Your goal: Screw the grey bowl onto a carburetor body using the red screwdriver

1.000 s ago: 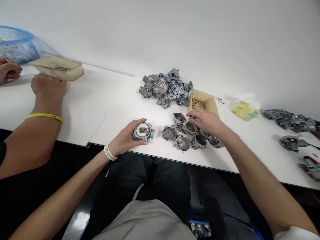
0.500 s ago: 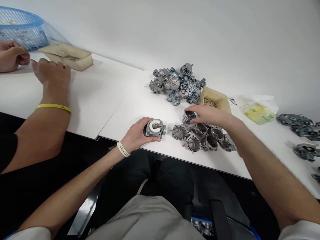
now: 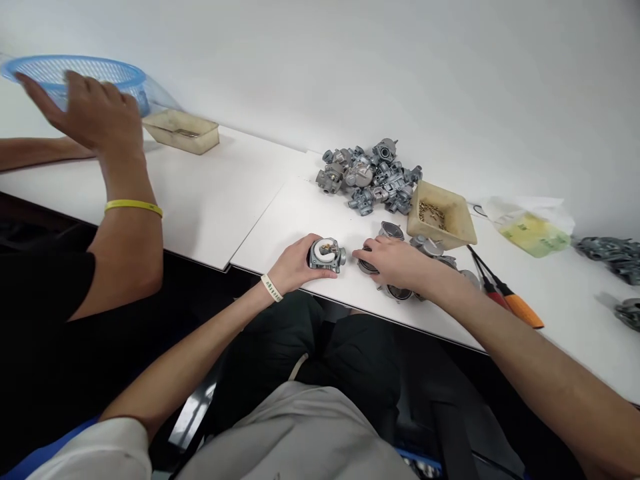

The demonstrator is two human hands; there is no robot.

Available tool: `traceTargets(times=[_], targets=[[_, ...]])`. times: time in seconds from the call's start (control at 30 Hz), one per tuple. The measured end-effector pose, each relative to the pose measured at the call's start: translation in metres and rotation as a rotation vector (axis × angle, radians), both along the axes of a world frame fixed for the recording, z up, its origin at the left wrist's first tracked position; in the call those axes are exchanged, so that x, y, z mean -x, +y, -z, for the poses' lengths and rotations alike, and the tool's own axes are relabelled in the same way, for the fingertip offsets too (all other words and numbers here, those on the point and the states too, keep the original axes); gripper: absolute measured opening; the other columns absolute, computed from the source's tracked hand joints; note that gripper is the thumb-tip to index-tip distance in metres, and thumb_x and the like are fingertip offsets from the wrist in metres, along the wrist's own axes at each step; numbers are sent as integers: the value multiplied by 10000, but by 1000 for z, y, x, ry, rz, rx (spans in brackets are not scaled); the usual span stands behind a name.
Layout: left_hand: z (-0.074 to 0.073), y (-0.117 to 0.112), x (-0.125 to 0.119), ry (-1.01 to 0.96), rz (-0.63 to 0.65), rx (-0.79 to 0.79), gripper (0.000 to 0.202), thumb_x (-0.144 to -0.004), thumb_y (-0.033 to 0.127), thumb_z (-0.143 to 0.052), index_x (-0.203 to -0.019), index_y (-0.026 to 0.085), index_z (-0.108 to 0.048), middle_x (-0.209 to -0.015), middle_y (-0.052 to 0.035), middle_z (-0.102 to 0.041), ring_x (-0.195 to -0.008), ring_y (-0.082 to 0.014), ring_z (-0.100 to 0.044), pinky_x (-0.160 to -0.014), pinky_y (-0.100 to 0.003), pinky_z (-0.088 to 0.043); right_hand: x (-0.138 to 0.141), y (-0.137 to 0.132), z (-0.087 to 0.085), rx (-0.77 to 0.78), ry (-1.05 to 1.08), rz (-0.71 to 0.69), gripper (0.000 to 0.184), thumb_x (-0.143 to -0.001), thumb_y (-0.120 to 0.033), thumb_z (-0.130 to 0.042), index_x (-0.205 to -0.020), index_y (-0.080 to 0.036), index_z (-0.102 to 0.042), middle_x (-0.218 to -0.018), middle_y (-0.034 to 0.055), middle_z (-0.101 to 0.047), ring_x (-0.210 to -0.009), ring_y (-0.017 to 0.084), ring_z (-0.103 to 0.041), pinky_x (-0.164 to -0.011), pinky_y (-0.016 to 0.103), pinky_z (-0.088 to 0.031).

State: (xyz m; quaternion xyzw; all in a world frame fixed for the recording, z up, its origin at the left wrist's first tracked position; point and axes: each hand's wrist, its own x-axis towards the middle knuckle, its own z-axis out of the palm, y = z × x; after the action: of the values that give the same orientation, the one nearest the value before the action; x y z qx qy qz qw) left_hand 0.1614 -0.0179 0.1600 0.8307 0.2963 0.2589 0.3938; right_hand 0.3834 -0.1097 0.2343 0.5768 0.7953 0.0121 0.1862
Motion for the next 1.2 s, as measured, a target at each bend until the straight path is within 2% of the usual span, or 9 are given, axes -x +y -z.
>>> traceTargets(times=[0.1, 0.23, 0.37, 0.47, 0.63, 0.83, 0.97, 1.1, 1.2], targets=[[2, 1, 0, -48, 31, -30, 723, -607, 535, -866, -1179, 226, -550, -1196, -66, -655, -1096, -274, -630, -947, -405, -508, -10, 4, -8, -18, 145, 27, 466, -779, -184, -713, -1234, -231, -624, -1108, 132, -658, -978, 322, -654, -704, 365, -536], [5, -1, -1, -75, 94, -86, 721, -606, 483, -887, -1192, 229, -553, -1213, -73, -640, -1122, -276, -621, -963, -400, -504, -15, -10, -15, -292, 644, 166, 411, -832, -365, -700, -1190, -241, -539, -1172, 87, -621, -1015, 274, -646, -825, 388, -546], [8, -7, 1, -71, 114, -148, 690, -633, 550, -848, -1174, 225, -568, -1149, -75, -644, -1073, -275, -634, -915, -400, -518, 6, -37, -7, -451, 1245, 133, 476, -797, -402, -771, -1102, -264, -432, -1215, 105, -574, -1162, 288, -610, -963, 455, -528], [9, -12, 3, -95, 107, -187, 686, -649, 617, -805, -1165, 227, -577, -1111, -77, -646, -1042, -273, -640, -902, -402, -525, 31, -53, -1, -462, 1455, 69, 480, -815, -373, -762, -1109, -299, -390, -1225, 98, -570, -1207, 295, -600, -982, 485, -526], [2, -27, 4, -244, -7, -160, 684, -646, 605, -817, -1169, 245, -562, -1081, -64, -643, -1019, -259, -647, -882, -382, -540, 54, -63, 2, -571, 1534, 62, 621, -838, -396, -732, -1345, -350, -376, -1185, 86, -578, -1204, 316, -603, -1004, 528, -504], [-26, -57, 8, -356, -28, -253, 637, -708, 613, -768, -1164, 223, -555, -1028, -69, -621, -940, -230, -640, -820, -354, -547, 62, -69, 6, -907, 1614, 73, 369, -812, -334, -785, -1133, -260, -619, -1162, 99, -632, -1171, 302, -615, -998, 528, -498], [-37, -72, 11, -387, -39, -311, 546, -770, 502, -762, -1173, 201, -552, -1034, -72, -610, -951, -223, -630, -824, -343, -540, 79, -76, 6, -1147, 1524, -100, 514, -698, -155, -856, -1161, -206, -639, -1177, 106, -660, -1139, 299, -642, -984, 568, -516], [-39, -79, 14, -425, -26, -350, 485, -784, 337, -752, -1194, 182, -545, -1058, -86, -601, -964, -228, -627, -823, -342, -542, 96, -83, 6, -1162, 1398, -180, 675, -622, -40, -870, -1225, -217, -626, -1248, 118, -650, -1141, 327, -641, -979, 624, -520], [-40, -80, 15, -453, -30, -365, 498, -769, 337, -777, -1183, 186, -544, -1067, -94, -605, -978, -229, -631, -830, -343, -543, 99, -85, 3, -1230, 1398, -173, 683, -621, -39, -865, -1230, -216, -611, -1208, 109, -661, -1117, 325, -650, -959, 617, -535]])
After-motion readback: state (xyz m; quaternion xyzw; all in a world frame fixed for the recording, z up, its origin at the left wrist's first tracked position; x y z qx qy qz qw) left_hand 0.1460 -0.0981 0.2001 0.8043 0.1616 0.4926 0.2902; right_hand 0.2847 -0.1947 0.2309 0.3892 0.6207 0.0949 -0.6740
